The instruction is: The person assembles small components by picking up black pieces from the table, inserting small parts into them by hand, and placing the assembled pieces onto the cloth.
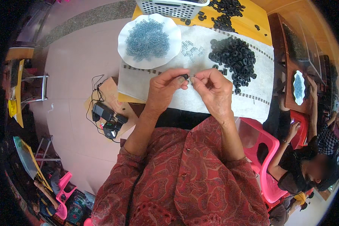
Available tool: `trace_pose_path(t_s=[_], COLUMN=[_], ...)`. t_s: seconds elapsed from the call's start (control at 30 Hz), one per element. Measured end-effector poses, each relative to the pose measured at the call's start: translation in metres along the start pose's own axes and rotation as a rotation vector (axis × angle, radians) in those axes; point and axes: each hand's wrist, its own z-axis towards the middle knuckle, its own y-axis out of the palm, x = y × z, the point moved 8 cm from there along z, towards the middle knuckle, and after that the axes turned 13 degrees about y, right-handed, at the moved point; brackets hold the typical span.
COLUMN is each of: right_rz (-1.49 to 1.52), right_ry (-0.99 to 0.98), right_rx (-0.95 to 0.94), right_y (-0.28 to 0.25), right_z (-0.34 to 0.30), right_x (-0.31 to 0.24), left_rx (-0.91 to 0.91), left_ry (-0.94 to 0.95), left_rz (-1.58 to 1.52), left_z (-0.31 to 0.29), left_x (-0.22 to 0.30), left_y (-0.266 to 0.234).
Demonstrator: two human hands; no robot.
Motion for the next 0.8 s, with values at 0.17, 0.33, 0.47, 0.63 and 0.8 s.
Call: trace_pose_path(t_s=[0.17, 0.33, 0.47, 0.63, 0.8], right_rz=[-0.192, -0.281, -0.354, -0.384, -0.382], right_ry=[-0.083, -0.161, -0.211, -0.236, -0.251], right_rx=[0.044, 0.071, 0.062, 0.057, 0.041], right_y=[0.001, 0.003, 0.007, 0.009, 0.01], right_z=[-0.003, -0.005, -0.009, -0.011, -0.014], right_x=[-0.011, -0.02, -0.031, -0.033, -0.034], left_rx=[-0.017, -0.047, -0.072, -0.067, -0.035], left_ry=[0.048, 0.117, 0.178, 0.176, 0.052], left_rz=[0.065, 0.103, 0.191, 0.192, 0.118], left_z=[0.002, 0.003, 0.003, 0.002, -0.001], left_x=[0.006, 0.011, 0.015, 0.015, 0.004], left_y=[0.002, 0.004, 0.006, 0.007, 0.004])
